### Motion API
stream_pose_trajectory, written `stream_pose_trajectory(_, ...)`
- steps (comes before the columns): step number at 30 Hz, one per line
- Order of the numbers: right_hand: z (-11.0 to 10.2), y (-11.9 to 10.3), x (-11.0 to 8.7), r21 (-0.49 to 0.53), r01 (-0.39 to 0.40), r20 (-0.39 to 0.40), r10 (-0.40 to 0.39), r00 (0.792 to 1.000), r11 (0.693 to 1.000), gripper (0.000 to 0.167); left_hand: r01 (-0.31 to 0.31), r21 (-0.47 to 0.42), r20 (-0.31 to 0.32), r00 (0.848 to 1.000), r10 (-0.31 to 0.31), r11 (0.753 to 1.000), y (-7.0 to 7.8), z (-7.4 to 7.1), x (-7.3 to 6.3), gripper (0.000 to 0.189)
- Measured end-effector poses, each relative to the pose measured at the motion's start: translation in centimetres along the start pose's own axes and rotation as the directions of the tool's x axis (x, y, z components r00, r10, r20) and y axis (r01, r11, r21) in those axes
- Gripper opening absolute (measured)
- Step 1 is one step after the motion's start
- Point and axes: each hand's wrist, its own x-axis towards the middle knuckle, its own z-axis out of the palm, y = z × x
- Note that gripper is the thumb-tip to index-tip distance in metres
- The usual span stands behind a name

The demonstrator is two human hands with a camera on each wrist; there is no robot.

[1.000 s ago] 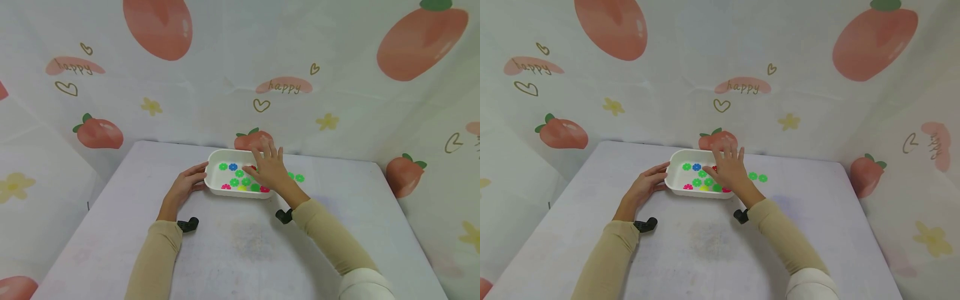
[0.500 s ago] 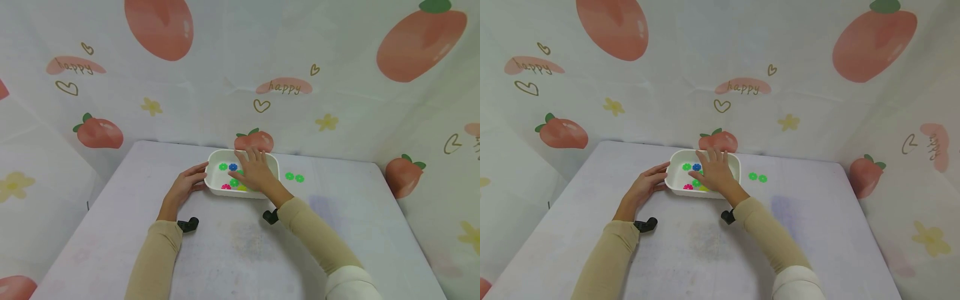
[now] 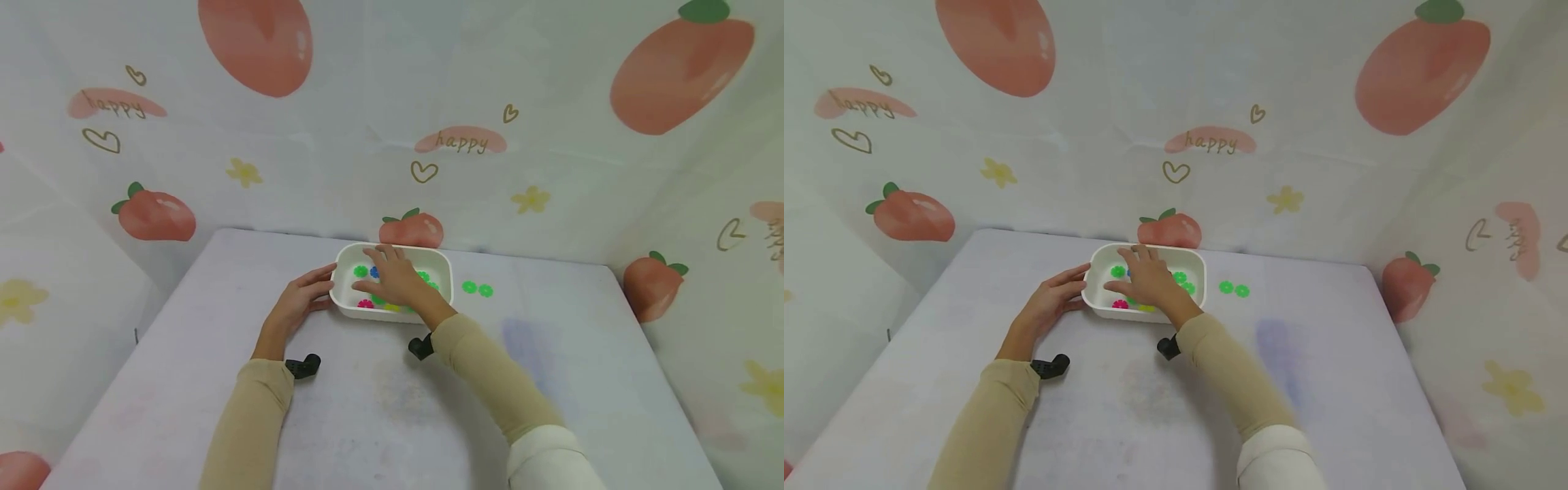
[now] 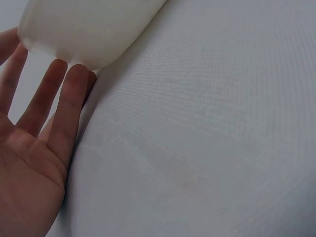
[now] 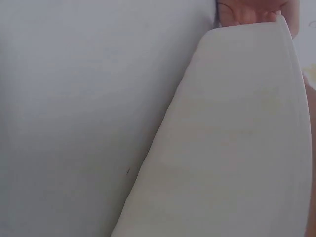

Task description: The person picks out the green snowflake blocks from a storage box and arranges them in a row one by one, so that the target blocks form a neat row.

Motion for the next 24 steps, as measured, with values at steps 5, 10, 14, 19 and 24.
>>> stream_pose_trajectory(5, 0.5, 0.0, 1.2, 0.081, -0.013, 0.025, 0.011, 1.000, 0.997, 0.083, -0.010, 0.000, 0.008, 1.000, 0.010, 1.000, 0.1, -0.3, 0.0, 0.054)
stream_pose_trajectory(10, 1.1, 0.2, 2.0, 0.189, -0.039, 0.058, 0.028, 0.998, 0.981, 0.077, -0.004, 0.004, 0.005, 1.000, 0.004, 1.000, 0.1, -0.3, -0.1, 0.054)
stream_pose_trajectory(14, 1.4, 0.0, 2.7, 0.245, -0.022, 0.071, 0.005, 0.997, 0.969, 0.073, -0.005, -0.002, 0.003, 1.000, 0.005, 1.000, 0.2, -0.4, -0.1, 0.053)
stream_pose_trajectory(19, 1.8, -0.3, 3.4, 0.255, -0.017, 0.091, -0.007, 0.996, 0.967, 0.070, -0.022, -0.015, 0.006, 1.000, 0.022, 1.000, 0.2, -0.2, 0.0, 0.053)
stream_pose_trajectory(24, 2.2, -0.1, 3.6, 0.245, -0.036, 0.110, 0.009, 0.994, 0.969, 0.065, -0.021, -0.019, 0.005, 1.000, 0.022, 1.000, -0.1, -0.1, 0.1, 0.052)
